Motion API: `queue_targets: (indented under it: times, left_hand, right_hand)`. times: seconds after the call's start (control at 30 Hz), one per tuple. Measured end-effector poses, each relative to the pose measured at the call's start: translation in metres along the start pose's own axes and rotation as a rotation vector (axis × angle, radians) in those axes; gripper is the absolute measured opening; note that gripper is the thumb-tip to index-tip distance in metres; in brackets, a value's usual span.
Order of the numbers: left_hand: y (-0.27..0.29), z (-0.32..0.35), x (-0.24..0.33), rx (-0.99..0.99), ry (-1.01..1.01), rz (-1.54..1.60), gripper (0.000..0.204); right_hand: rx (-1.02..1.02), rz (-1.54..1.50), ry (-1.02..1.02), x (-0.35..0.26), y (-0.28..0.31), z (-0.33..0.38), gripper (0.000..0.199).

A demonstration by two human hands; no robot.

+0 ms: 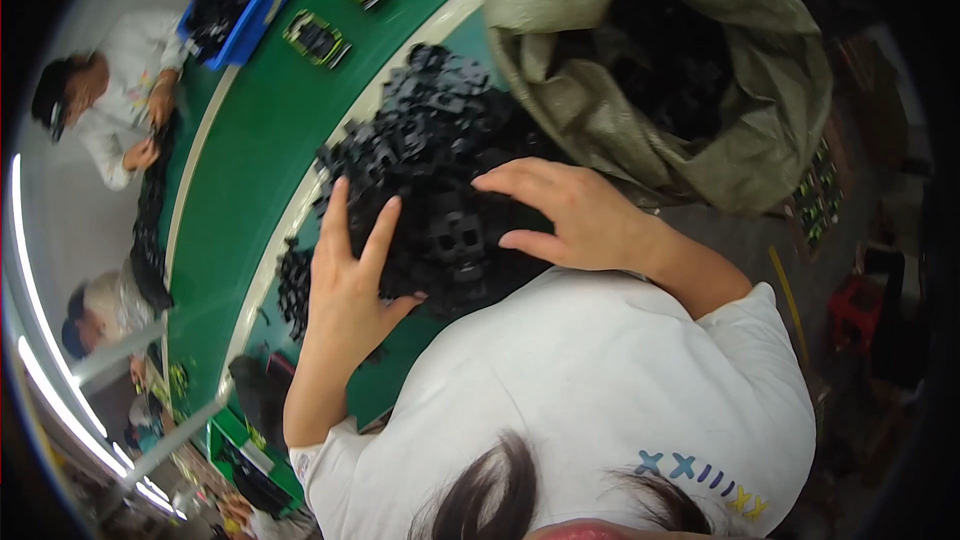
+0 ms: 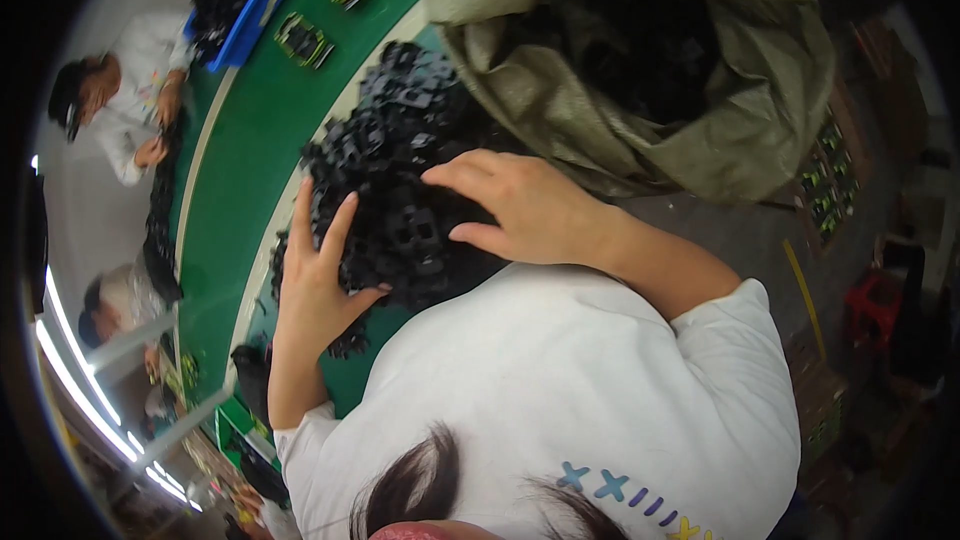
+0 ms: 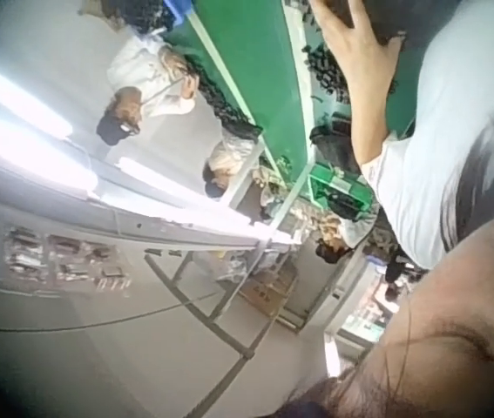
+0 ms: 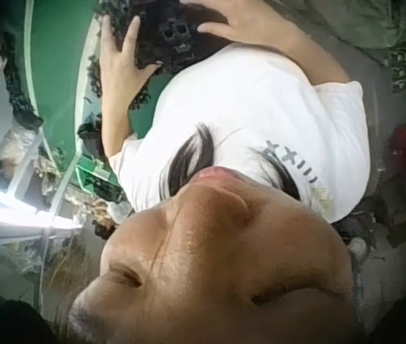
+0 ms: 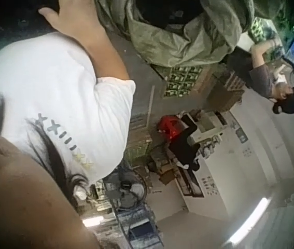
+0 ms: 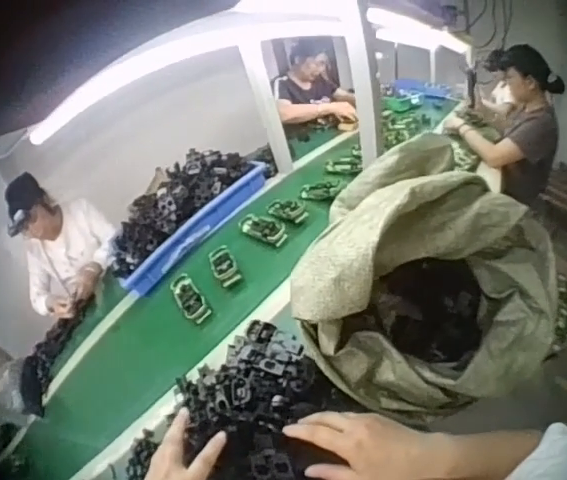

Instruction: The person assembles toy cars by fitting plastic components into toy car bodies by hand, then takes plastic parts out of a large sack and places them onto the workbench.

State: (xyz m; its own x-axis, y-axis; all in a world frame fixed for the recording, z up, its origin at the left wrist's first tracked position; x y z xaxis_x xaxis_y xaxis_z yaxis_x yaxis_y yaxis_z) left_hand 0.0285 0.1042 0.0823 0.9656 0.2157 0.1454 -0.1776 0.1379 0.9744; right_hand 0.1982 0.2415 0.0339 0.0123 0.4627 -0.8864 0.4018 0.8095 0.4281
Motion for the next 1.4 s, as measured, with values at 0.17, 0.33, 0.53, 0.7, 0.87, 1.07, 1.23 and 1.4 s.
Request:
queue_targets:
  times: [0.17, 0.33, 0.53, 0.7, 0.87, 1.07, 1.23, 1.4]
  left_hand:
    - [0.007, 0.000, 0.003, -0.068, -0.082, -0.039, 0.101]
    - [0.051, -0.012, 0.002, 0.064, -0.219, 0.073, 0.090]
    - [0.085, -0.110, 0.086, 0.450, -0.613, -0.024, 0.048]
    - [0.060, -0.187, 0.125, 0.528, -0.493, -0.166, 0.044]
    - [0.048, -0.209, 0.136, 0.421, -0.425, -0.032, 0.054]
    - [0.057, -0.214, 0.131, 0.442, -0.416, 0.008, 0.051]
    - [0.060, -0.213, 0.113, 0.466, -0.380, 0.026, 0.047]
    - [0.071, -0.214, 0.108, 0.476, -0.407, 0.055, 0.049]
  right_hand:
    - [0.161, -0.100, 0.091, -0.011, 0.049, 0.016, 0.039]
    - [0.782, 0.148, -0.126, -0.002, 0.176, 0.065, 0.028]
    - [0.259, 0.522, -0.397, 0.081, 0.175, 0.082, 0.106]
    - [0.146, 0.499, -0.546, 0.099, 0.179, 0.062, 0.106]
    - [0.162, 0.606, -0.515, 0.096, 0.169, 0.065, 0.100]
    - [0.278, 0.571, -0.453, 0.097, 0.177, 0.063, 0.092]
    - [0.434, 0.373, -0.352, 0.085, 0.183, 0.068, 0.086]
    - [0.595, 0.482, -0.094, 0.050, 0.191, 0.068, 0.082]
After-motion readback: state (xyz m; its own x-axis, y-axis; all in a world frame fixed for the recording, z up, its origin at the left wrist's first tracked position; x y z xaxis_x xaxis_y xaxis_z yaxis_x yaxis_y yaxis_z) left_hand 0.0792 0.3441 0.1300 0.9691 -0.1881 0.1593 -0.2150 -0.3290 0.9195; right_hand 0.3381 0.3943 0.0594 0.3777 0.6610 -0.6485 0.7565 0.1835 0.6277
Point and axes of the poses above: each hand's wrist, its own z-axis away from the middle knuckle, its own y-axis out of the back of the hand, x = y × z, the point moved 5 cm from there along -z, towards the middle knuckle, and after that the axes turned 9 degrees about -z, right-handed, at the moved point
